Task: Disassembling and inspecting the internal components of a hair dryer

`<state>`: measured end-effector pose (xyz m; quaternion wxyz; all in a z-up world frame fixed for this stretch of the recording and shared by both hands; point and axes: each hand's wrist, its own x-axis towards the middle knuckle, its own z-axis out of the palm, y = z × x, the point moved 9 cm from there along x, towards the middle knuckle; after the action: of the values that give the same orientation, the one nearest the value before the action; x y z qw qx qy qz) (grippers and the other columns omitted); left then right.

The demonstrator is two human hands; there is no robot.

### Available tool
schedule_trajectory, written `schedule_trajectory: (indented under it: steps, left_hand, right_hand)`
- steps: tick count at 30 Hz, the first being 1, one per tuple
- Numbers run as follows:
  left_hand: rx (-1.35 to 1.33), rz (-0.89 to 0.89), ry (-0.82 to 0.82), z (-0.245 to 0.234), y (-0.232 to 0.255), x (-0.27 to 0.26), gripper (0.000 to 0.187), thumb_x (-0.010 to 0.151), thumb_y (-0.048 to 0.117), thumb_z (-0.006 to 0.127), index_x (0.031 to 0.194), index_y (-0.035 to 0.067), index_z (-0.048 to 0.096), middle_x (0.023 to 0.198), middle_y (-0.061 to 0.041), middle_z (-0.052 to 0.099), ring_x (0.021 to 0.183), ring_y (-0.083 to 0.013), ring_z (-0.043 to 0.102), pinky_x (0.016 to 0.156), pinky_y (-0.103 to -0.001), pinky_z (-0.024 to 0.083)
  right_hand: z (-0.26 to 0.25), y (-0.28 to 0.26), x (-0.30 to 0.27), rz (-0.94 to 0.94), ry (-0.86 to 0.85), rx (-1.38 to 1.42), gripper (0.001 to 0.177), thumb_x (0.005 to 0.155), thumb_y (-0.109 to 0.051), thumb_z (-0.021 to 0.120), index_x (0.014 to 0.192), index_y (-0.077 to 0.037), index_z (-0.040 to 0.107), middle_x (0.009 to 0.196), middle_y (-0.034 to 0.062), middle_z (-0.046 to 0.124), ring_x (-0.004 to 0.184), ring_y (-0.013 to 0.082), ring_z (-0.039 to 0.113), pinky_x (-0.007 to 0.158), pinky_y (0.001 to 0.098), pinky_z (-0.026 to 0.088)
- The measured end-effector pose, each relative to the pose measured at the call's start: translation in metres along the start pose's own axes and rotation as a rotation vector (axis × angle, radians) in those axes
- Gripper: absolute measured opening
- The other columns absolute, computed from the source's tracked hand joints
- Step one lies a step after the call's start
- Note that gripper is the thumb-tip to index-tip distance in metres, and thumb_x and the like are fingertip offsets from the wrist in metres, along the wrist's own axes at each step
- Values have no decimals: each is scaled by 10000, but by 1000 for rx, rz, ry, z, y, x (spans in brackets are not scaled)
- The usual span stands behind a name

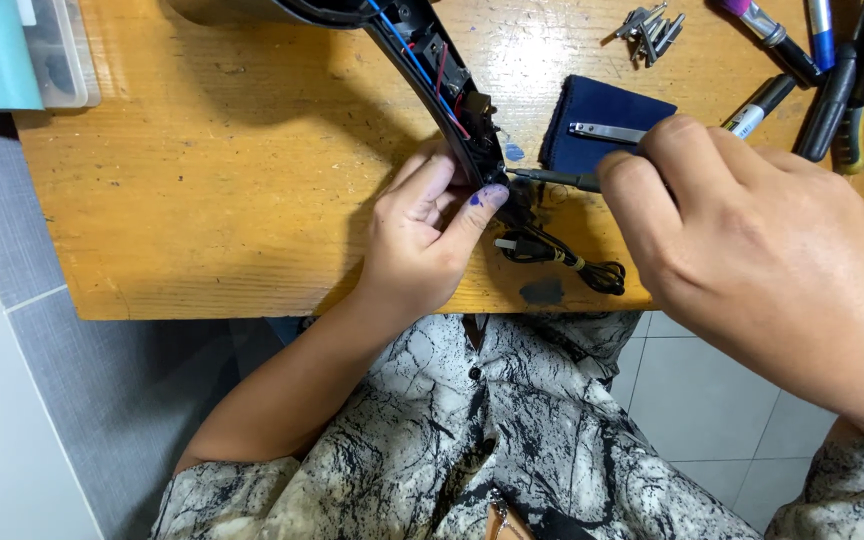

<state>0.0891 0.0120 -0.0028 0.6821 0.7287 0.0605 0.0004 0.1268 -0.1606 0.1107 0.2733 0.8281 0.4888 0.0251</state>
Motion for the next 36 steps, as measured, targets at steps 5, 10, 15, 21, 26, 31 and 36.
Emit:
schedule_trajectory:
  steps: [5, 10, 15, 21, 26, 31, 36]
  left_hand:
    - [168, 142, 0, -2, -7, -2, 307, 1165, 156, 740, 937, 104, 542, 890, -6, 465, 716, -128, 401, 553, -227, 383]
    - [131, 168, 46, 0, -16, 1, 356, 1135, 128, 761, 880, 98, 512, 853, -16, 464, 739, -151, 420, 599, -266, 422]
    - [14, 148, 25, 0, -12, 2, 132, 1122, 103, 730, 1048, 5, 681, 1007, -91, 662, 939, -218, 670, 866, -353, 714]
    - [75, 172, 20, 0, -11, 0, 304, 1108, 67, 774, 913, 71, 540, 909, -34, 503, 751, -140, 461, 578, -277, 436]
    - [13, 58, -19, 0, -11, 1, 243, 1127, 84, 742, 980, 19, 559, 980, -51, 480, 860, -162, 516, 752, -279, 617]
    - [-49, 38, -25, 1, -6, 1, 132, 1117, 70, 739, 1054, -2, 647, 1036, -80, 562, 931, -183, 626, 869, -307, 669]
    - [-92, 26, -22, 2, -6, 1, 106, 1127, 77, 724, 1148, -24, 701, 1073, -95, 590, 988, -198, 669, 929, -311, 688]
  right_hand:
    - [-7, 4, 3, -21, 41, 48, 141, 1176, -208, 710, 1298, -245, 771, 1018, -85, 747, 890, 113, 757, 717, 269, 607]
    - [-1, 11, 10, 25, 21, 232, 59, 1139, -177, 682, 1197, -177, 671, 893, -19, 622, 646, 192, 667, 444, 390, 546]
    - [6, 14, 12, 12, 80, 287, 268, 1130, -25, 672, 927, -157, 557, 820, -1, 539, 656, 222, 569, 508, 410, 452]
    - [8, 12, 16, -2, 4, 318, 166, 1139, -290, 709, 1200, -161, 624, 814, -21, 593, 586, 212, 660, 387, 435, 517]
    - [8, 13, 13, -20, 81, 221, 234, 1213, -205, 720, 980, -209, 696, 841, -57, 592, 736, 184, 663, 561, 364, 544]
    - [14, 12, 16, -14, 4, 286, 46, 1142, -178, 669, 1160, -180, 627, 860, -26, 606, 648, 204, 679, 421, 412, 519]
    - [15, 12, 17, -7, -33, 258, 269, 1188, -156, 652, 929, -213, 604, 808, -60, 626, 702, 189, 688, 497, 391, 559]
